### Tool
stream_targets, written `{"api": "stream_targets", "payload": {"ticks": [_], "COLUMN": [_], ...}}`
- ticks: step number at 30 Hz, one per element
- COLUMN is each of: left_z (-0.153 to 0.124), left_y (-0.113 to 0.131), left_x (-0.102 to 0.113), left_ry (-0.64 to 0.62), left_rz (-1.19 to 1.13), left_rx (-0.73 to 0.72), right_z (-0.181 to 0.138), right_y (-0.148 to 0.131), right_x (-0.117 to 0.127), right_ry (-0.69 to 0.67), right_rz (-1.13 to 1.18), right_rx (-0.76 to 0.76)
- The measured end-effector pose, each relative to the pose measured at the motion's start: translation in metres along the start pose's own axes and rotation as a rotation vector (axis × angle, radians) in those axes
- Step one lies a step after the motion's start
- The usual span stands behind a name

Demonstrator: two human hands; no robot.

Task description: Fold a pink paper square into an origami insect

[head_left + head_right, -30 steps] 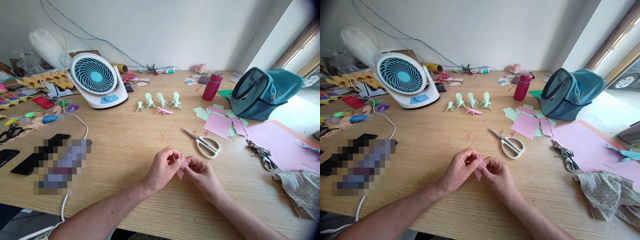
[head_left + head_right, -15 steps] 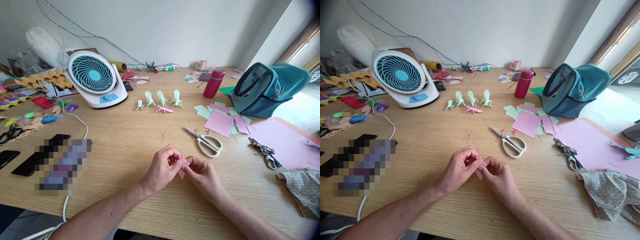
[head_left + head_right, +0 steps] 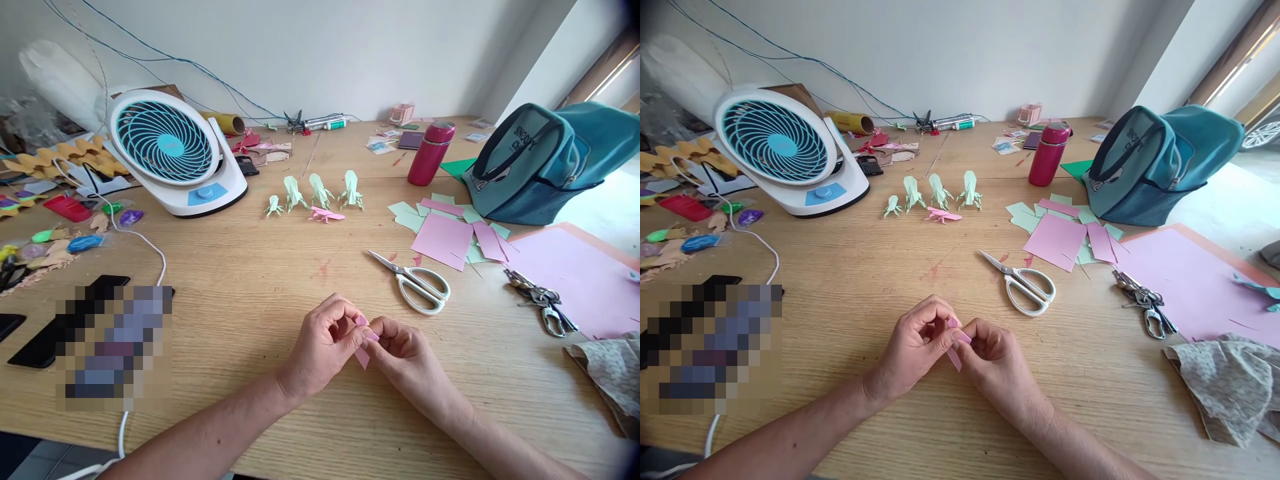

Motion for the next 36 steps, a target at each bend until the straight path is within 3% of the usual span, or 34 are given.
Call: {"api": "stream_targets", "payload": {"ticks": [3, 8, 36], "left_z": [-0.001, -0.004, -0.003], "left_y": [-0.003, -0.003, 0.003], "left_x": [0.001, -0.005, -0.005], "left_ry": [0.031, -0.045, -0.062], "left_rz": [-0.029, -0.133, -0.147], "left_rx": [0.076, 0.201, 0.085], "right_z": [0.000, -0.003, -0.008], "right_y": [0.000, 0.001, -0.014], "right_x": [0.000, -0.001, 0.002], "right_ry": [0.002, -0.019, -0.044], "right_rz": [-0.022, -0.069, -0.162], "right_rx": [-0.002, -0.006, 0.121]}}
Point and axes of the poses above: each hand's wrist, its own z-axis towards the middle knuckle, its own x-axis out of the back of the hand, y = z × x, the point moved 7 cm from there along z, towards the middle knuckle, and after that the axes turned 14 degrees about y, right-handed, at the moved point
